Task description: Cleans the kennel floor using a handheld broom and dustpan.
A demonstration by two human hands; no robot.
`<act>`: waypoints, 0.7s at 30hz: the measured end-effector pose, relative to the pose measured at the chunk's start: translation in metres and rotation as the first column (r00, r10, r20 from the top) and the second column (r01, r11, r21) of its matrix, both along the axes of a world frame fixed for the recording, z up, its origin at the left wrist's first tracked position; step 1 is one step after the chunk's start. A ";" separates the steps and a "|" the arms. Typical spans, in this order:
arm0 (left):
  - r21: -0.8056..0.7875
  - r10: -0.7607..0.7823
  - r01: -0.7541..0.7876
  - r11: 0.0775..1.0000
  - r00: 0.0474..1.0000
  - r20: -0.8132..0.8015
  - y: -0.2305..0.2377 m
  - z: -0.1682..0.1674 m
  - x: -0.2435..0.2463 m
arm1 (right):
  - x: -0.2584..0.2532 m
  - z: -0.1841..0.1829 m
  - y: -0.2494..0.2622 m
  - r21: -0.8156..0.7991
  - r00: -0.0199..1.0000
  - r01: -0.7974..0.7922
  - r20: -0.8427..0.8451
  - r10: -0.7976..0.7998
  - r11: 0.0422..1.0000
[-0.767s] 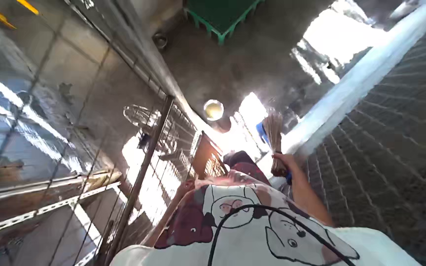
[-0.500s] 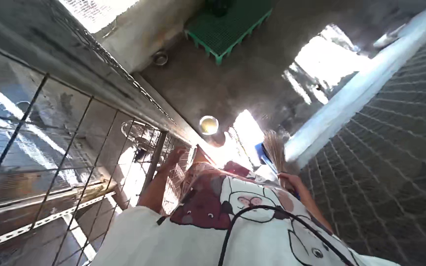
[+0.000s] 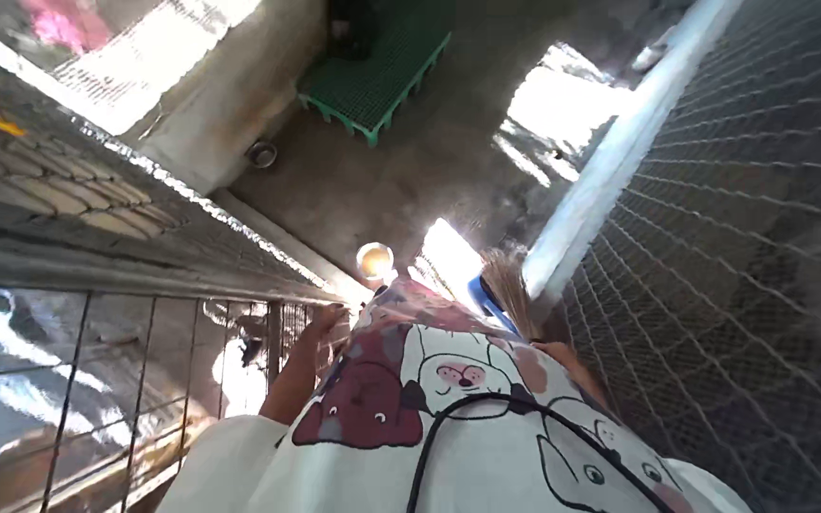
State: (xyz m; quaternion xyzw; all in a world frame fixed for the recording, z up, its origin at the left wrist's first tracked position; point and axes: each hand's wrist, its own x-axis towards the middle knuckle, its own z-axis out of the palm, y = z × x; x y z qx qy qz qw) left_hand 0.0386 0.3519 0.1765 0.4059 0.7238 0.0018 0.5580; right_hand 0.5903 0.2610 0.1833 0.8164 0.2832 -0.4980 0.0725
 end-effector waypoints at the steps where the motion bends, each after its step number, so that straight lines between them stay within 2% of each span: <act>1: 0.013 0.030 -0.031 0.999 0.999 0.036 0.025 0.011 0.009 | -0.003 0.004 -0.001 0.003 1.000 0.013 -0.006 -0.013 1.000; 4: 0.103 0.270 -0.291 0.951 0.947 0.176 0.072 0.033 0.011 | -0.001 0.004 -0.001 0.026 1.000 0.015 -0.021 -0.015 1.000; 8: 0.194 0.412 -0.436 0.879 0.898 0.155 0.076 0.027 -0.021 | 0.012 -0.016 -0.001 0.058 1.000 0.010 -0.012 -0.010 0.998; 12: 0.211 0.466 -0.494 0.844 0.868 0.169 0.070 0.038 -0.018 | 0.004 0.009 0.011 0.004 0.999 0.031 -0.031 -0.031 1.000; 16: 0.206 0.507 -0.529 0.823 0.848 0.154 0.072 0.032 -0.020 | -0.003 0.025 0.014 0.071 0.990 0.134 -0.044 -0.131 0.988; 21: 0.187 0.409 -0.409 0.893 0.912 0.037 0.072 0.032 -0.015 | -0.002 0.005 0.039 0.080 0.983 0.176 -0.074 -0.170 0.981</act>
